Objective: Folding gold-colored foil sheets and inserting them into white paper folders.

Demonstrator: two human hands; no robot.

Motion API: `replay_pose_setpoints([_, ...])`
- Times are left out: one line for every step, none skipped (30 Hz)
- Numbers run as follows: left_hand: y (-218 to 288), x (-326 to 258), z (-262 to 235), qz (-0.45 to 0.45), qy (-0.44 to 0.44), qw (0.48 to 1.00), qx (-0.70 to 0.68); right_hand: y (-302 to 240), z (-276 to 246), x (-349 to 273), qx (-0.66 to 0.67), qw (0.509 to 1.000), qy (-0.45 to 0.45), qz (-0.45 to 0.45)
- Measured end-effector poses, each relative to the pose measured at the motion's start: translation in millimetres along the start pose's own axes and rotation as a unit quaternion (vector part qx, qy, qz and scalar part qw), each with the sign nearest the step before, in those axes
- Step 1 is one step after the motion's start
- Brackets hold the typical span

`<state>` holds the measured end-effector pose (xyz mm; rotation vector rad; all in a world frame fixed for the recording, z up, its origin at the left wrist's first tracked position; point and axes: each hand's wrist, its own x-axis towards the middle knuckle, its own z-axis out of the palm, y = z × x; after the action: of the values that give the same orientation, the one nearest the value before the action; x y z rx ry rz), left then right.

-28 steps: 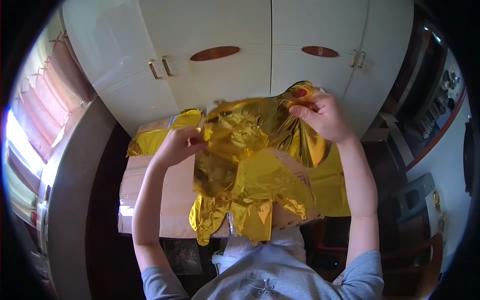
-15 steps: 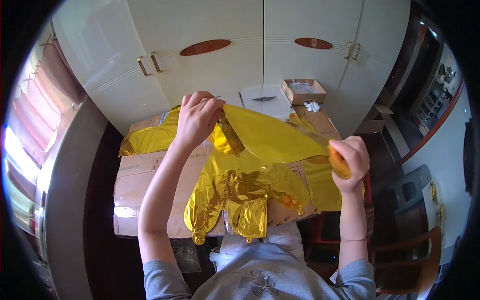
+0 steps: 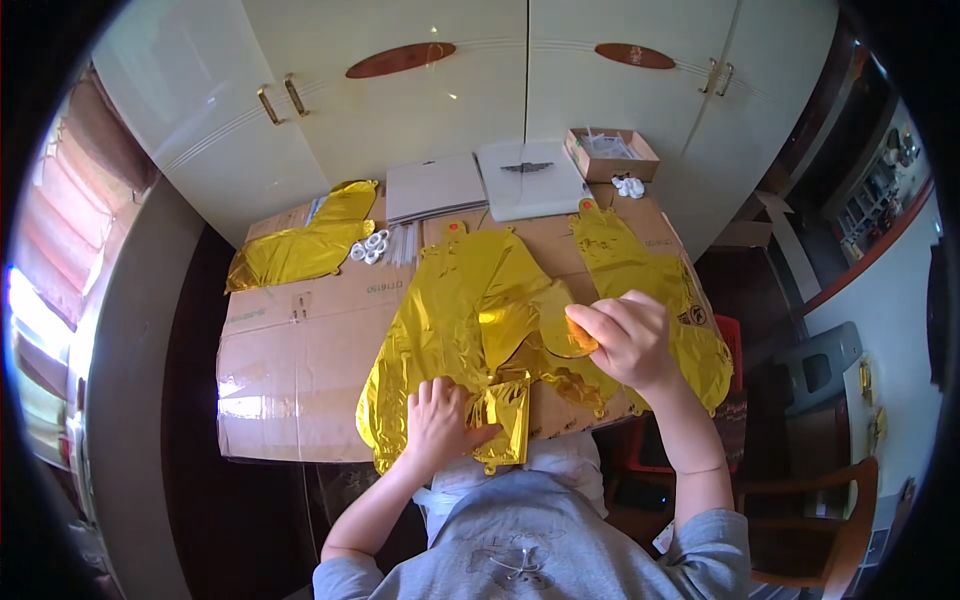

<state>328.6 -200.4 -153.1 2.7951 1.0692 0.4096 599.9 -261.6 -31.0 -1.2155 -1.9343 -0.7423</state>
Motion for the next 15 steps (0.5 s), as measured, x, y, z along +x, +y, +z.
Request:
replay_pose_setpoints([0.5, -3.3, 4.2, -0.023, -0.003, 1.000, -0.009, -0.5, 1.9, 3.0, 0.004, 1.000, -0.001, 0.001])
replay_pose_setpoints([0.9, -6.5, 8.4, -0.033, -0.005, 0.999, -0.017, -1.0, 3.5, 5.5, 0.007, 1.000, -0.002, 0.003])
replay_pose_setpoints([1.0, -7.7, 12.8, -0.041, -0.006, 0.999, -0.026, -0.4, 4.3, 8.0, 0.007, 1.000, -0.002, 0.004])
replay_pose_setpoints([0.4, -8.5, 16.1, -0.049, -0.006, 0.998, -0.035, 0.8, 5.4, 9.3, 0.014, 1.000, -0.007, 0.010])
replay_pose_setpoints([-1.0, -8.9, 18.6, -0.052, -0.017, 0.997, -0.047, 2.0, 6.5, 10.0, 0.021, 1.000, -0.012, 0.016])
replay_pose_setpoints([-1.5, -8.0, 18.8, -0.055, -0.027, 0.996, -0.059, 3.5, 7.3, 10.9, 0.028, 0.999, -0.017, 0.021])
replay_pose_setpoints([-1.5, -6.8, 17.8, -0.058, -0.038, 0.995, -0.072, 4.8, 7.6, 12.2, 0.030, 0.999, -0.017, 0.023])
replay_pose_setpoints([0.2, -7.7, 14.8, -0.046, 0.003, 0.994, -0.100, 6.0, 7.9, 13.5, 0.033, 0.999, -0.017, 0.025])
replay_pose_setpoints([1.6, -7.0, 9.4, -0.041, 0.005, 0.991, -0.127, 6.8, 7.8, 14.6, 0.035, 0.999, -0.017, 0.028])
replay_pose_setpoints([2.4, -6.2, 4.5, -0.036, 0.006, 0.987, -0.154, 7.6, 8.3, 14.6, 0.037, 0.999, -0.017, 0.033])
replay_pose_setpoints([3.6, -5.2, -0.4, -0.031, 0.008, 0.983, -0.181, 8.5, 9.4, 13.9, 0.040, 0.998, -0.018, 0.038])
replay_pose_setpoints([6.9, -4.0, -4.7, -0.014, 0.033, 0.979, -0.203, 9.0, 10.2, 14.1, 0.043, 0.998, -0.019, 0.042])
replay_pose_setpoints([12.5, -2.0, -8.3, 0.005, 0.059, 0.973, -0.224, 9.3, 10.0, 14.7, 0.041, 0.998, -0.021, 0.043])
replay_pose_setpoints([18.8, 0.2, -11.6, 0.023, 0.084, 0.966, -0.245, 9.5, 9.5, 15.2, 0.039, 0.998, -0.024, 0.045])
replay_pose_setpoints([24.9, 1.8, -14.2, 0.033, 0.069, 0.964, -0.253, 9.3, 9.6, 15.3, 0.038, 0.998, -0.026, 0.047])
